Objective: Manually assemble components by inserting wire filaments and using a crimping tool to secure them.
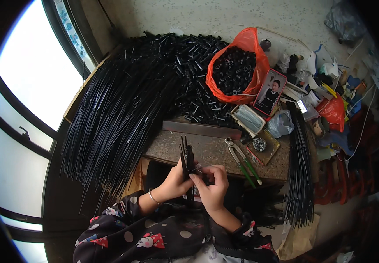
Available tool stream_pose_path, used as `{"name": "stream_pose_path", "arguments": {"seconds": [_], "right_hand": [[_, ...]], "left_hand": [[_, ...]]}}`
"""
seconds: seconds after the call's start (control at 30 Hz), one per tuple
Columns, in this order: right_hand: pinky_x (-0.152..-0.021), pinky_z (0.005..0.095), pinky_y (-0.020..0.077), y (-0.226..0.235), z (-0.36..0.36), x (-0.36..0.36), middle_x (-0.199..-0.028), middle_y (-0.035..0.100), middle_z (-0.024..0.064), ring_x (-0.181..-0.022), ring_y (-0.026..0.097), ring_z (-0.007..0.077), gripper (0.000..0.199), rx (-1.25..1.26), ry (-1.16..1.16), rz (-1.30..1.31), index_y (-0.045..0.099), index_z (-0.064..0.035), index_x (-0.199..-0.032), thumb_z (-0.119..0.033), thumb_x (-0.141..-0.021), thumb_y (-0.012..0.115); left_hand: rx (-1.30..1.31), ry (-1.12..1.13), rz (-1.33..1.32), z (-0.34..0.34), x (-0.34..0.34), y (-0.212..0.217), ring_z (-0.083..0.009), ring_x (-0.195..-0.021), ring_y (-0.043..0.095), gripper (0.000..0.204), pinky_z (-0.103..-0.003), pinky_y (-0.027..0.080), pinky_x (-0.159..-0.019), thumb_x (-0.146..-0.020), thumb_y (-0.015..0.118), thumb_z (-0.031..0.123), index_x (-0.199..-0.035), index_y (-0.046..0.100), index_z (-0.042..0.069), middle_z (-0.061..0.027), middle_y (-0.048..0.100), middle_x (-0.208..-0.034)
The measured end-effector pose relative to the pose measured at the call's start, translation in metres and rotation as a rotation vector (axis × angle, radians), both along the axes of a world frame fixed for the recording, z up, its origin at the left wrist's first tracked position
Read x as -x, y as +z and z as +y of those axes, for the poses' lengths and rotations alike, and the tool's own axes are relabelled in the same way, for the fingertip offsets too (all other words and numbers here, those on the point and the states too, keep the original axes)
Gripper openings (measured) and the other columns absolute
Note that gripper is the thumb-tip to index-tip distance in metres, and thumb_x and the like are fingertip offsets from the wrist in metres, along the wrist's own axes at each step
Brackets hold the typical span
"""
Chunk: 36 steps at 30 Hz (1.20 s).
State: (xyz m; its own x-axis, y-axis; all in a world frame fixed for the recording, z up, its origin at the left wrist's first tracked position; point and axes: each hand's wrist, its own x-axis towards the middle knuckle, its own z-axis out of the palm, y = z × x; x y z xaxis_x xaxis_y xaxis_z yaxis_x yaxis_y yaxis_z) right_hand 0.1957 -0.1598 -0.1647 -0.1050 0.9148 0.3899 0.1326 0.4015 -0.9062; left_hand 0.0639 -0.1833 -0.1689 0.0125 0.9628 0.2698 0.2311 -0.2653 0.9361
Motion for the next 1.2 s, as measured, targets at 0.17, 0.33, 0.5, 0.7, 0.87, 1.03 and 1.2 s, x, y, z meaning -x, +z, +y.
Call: {"name": "stream_pose_path", "arguments": {"seconds": [0.17,0.33,0.5,0.7,0.87,1.03,1.2], "right_hand": [[-0.056,0.0229,0.0414,-0.011,0.000,0.007,-0.080,0.052,0.0043,-0.064,0.051,0.0102,0.032,-0.037,0.027,0.031,0.052,-0.0016,-0.083,-0.006,-0.064,0.078],[-0.061,0.0209,0.0433,-0.015,0.009,0.005,-0.081,0.051,0.0010,-0.070,0.052,0.0070,0.035,0.509,0.339,0.417,0.049,-0.0009,-0.090,-0.006,-0.069,0.076],[-0.061,0.0203,0.0420,-0.014,0.006,0.002,-0.084,0.051,0.0019,-0.069,0.051,0.0073,0.026,0.164,0.326,0.341,0.053,-0.0007,-0.088,-0.002,-0.070,0.073],[-0.058,0.0207,0.0393,-0.021,0.006,0.004,-0.086,0.048,0.0020,-0.067,0.047,0.0076,0.015,0.105,0.296,0.181,0.059,-0.0008,-0.079,-0.001,-0.071,0.072],[-0.058,0.0212,0.0395,-0.019,0.007,0.014,-0.087,0.048,0.0026,-0.068,0.047,0.0081,0.021,0.145,0.202,0.278,0.059,-0.0024,-0.082,-0.004,-0.069,0.075],[-0.060,0.0232,0.0418,0.001,0.012,0.005,-0.088,0.048,0.0039,-0.070,0.049,0.0101,0.028,0.375,0.311,0.406,0.059,-0.0040,-0.087,-0.008,-0.066,0.077],[-0.065,0.0325,0.0443,0.012,0.023,-0.009,-0.080,0.055,0.0079,-0.075,0.052,0.0241,0.026,-0.266,0.233,-0.185,0.065,-0.0036,-0.085,-0.009,-0.062,0.075]], "left_hand": [[0.017,0.037,0.019,-0.001,-0.001,-0.002,-0.0231,-0.079,0.059,0.037,-0.032,0.046,-0.072,-0.074,0.058,-0.003,-0.107,0.042,0.000,-0.0122,0.057,-0.086],[-0.021,0.042,-0.032,-0.004,0.000,0.003,-0.0297,-0.083,0.060,0.040,-0.034,0.047,-0.071,-0.073,0.058,-0.002,-0.110,0.042,0.000,-0.0143,0.056,-0.086],[0.003,-0.008,-0.007,-0.010,0.007,0.003,-0.0231,-0.081,0.058,0.043,-0.032,0.046,-0.072,-0.073,0.059,-0.003,-0.113,0.044,0.003,-0.0121,0.055,-0.090],[0.070,-0.037,-0.034,-0.002,0.016,-0.001,-0.0164,-0.074,0.056,0.029,-0.028,0.046,-0.068,-0.071,0.062,-0.003,-0.097,0.052,0.001,-0.0086,0.057,-0.082],[0.155,0.017,-0.295,-0.001,0.007,-0.007,-0.0111,-0.076,0.056,0.020,-0.026,0.046,-0.070,-0.071,0.061,-0.005,-0.090,0.055,0.000,-0.0060,0.060,-0.080],[0.137,-0.046,-0.317,-0.005,0.003,-0.003,-0.0124,-0.079,0.057,0.015,-0.028,0.048,-0.073,-0.077,0.057,-0.006,-0.089,0.052,0.000,-0.0054,0.059,-0.082],[0.024,0.039,-0.227,-0.004,-0.002,-0.013,-0.0093,-0.074,0.054,0.011,-0.023,0.044,-0.063,-0.075,0.060,-0.003,-0.085,0.057,-0.001,-0.0031,0.058,-0.085]]}}
